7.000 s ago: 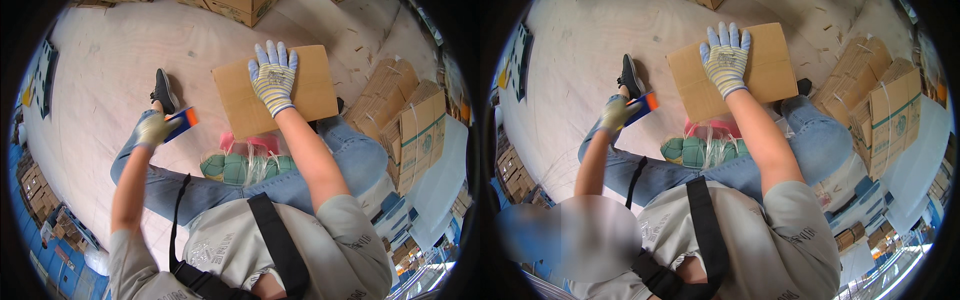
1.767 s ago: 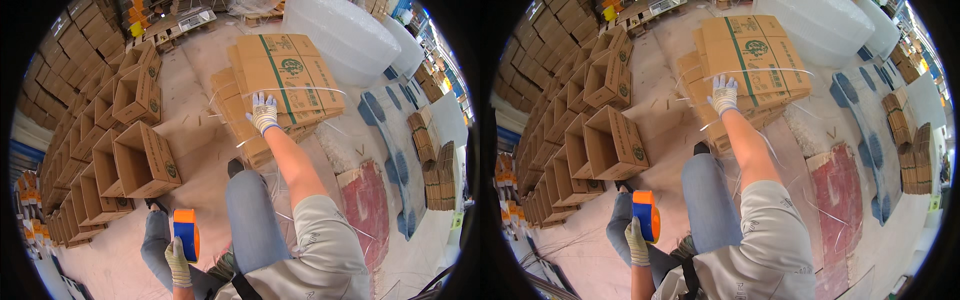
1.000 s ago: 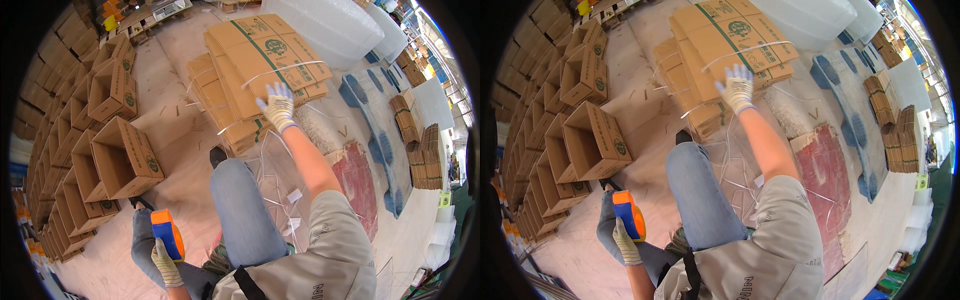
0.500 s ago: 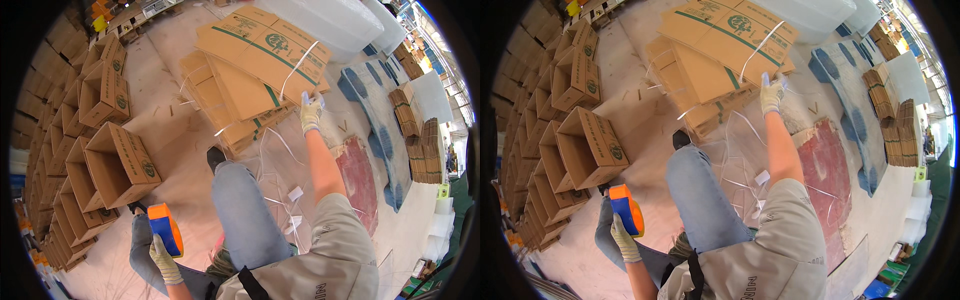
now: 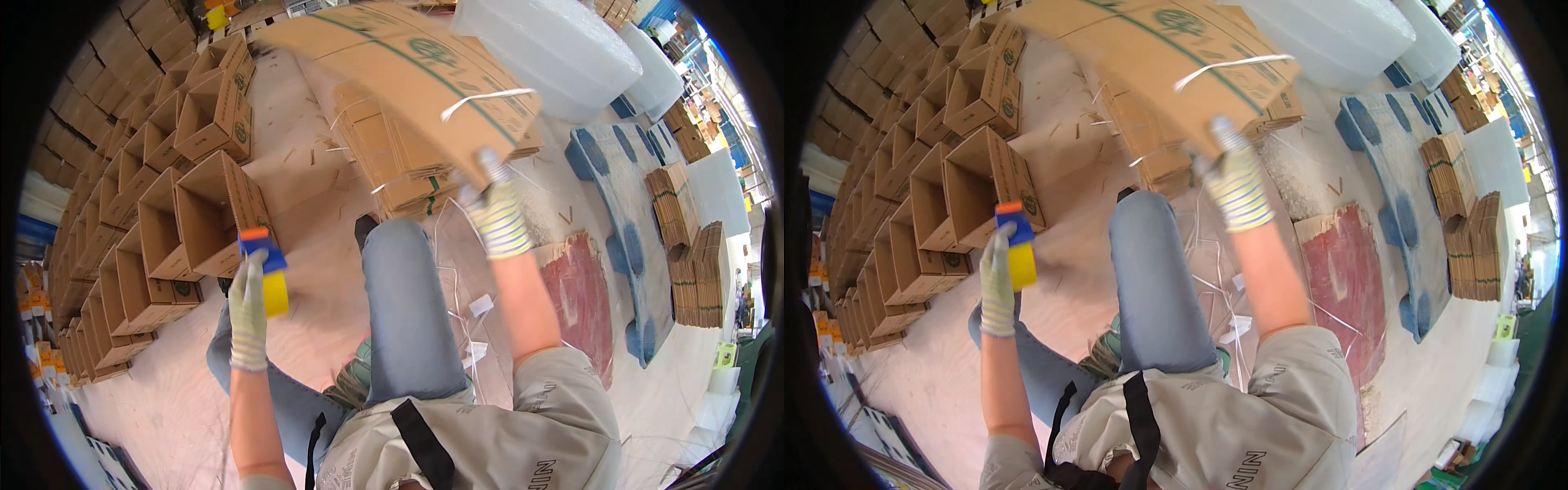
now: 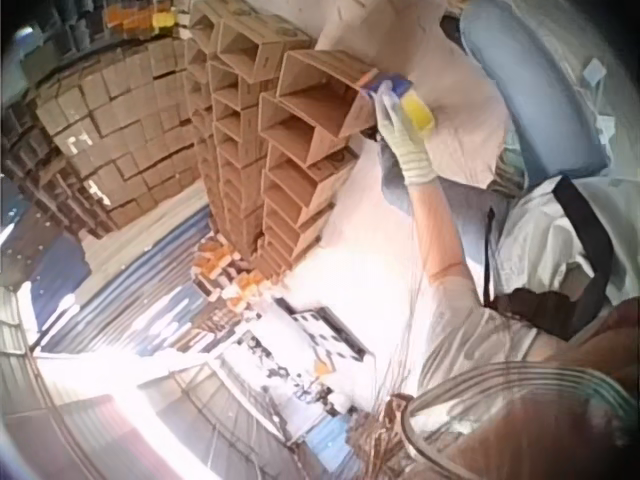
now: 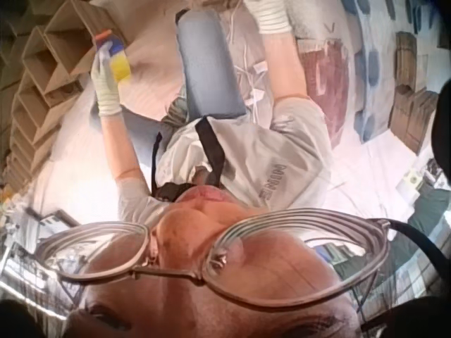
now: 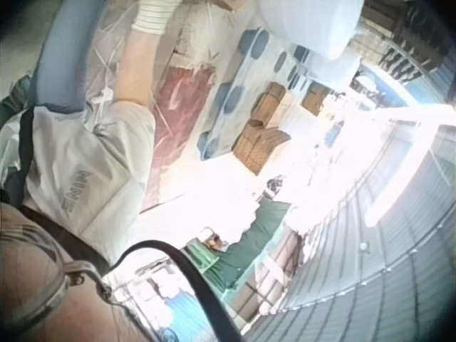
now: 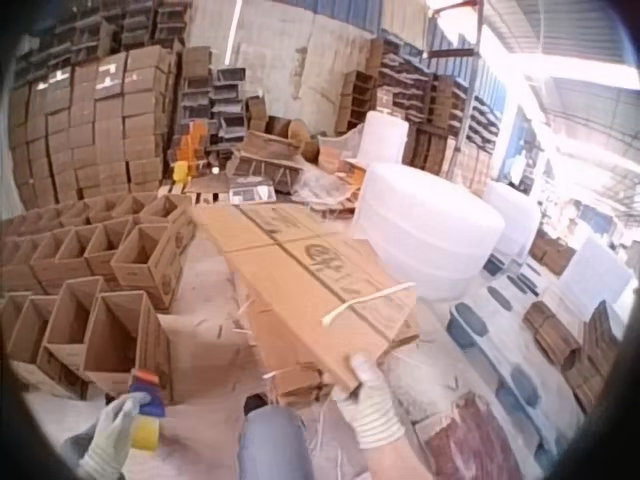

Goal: The person sits on the floor and repeatedly assembles flat-packed cardboard boxes. They fold the flaps into shape and seal the seams using a handheld tape dispenser. Completed boxes are placed into a growing stack nearby.

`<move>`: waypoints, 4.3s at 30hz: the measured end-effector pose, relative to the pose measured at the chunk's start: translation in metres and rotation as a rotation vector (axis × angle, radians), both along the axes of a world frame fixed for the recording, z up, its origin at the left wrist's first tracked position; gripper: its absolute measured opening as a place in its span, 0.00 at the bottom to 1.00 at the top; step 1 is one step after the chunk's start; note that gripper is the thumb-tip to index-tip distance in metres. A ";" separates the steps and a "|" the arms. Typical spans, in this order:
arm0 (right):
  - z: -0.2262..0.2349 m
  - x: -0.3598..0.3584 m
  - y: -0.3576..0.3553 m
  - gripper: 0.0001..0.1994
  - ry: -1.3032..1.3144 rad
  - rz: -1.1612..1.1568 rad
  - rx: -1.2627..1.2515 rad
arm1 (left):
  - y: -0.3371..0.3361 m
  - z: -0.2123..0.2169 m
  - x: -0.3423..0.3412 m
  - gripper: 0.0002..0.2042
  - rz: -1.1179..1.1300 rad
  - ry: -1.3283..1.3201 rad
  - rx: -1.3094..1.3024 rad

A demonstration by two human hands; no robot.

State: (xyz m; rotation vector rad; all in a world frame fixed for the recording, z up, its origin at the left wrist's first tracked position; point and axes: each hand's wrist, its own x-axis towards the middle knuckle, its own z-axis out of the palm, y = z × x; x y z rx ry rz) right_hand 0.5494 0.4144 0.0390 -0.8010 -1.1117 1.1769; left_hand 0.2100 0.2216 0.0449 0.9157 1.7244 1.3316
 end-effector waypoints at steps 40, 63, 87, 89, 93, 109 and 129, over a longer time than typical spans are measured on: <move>-0.221 -0.389 0.390 0.15 -2.412 0.462 0.542 | -0.013 -0.093 -0.087 0.24 -0.358 0.426 -0.723; -0.360 -0.381 0.436 0.28 -2.825 1.017 0.012 | 0.026 -0.138 -0.139 0.30 -0.124 -0.003 -0.777; -0.335 -0.313 0.257 0.16 -1.683 0.479 0.431 | 0.009 -0.139 -0.112 0.28 0.082 -0.090 -0.854; -0.321 -0.285 0.171 0.14 -1.341 0.632 0.051 | 0.012 -0.136 -0.105 0.24 0.059 -0.067 -0.855; -0.323 -0.166 0.031 0.14 -1.065 0.843 -0.980 | -0.008 -0.132 -0.096 0.17 -0.114 0.070 -0.812; -0.446 -0.001 -0.035 0.13 -2.072 0.313 -0.768 | -0.038 -0.151 -0.095 0.22 0.077 0.071 -0.695; -0.462 -0.009 -0.032 0.14 -1.075 -0.040 -1.036 | -0.097 -0.213 -0.168 0.15 0.093 0.153 -0.870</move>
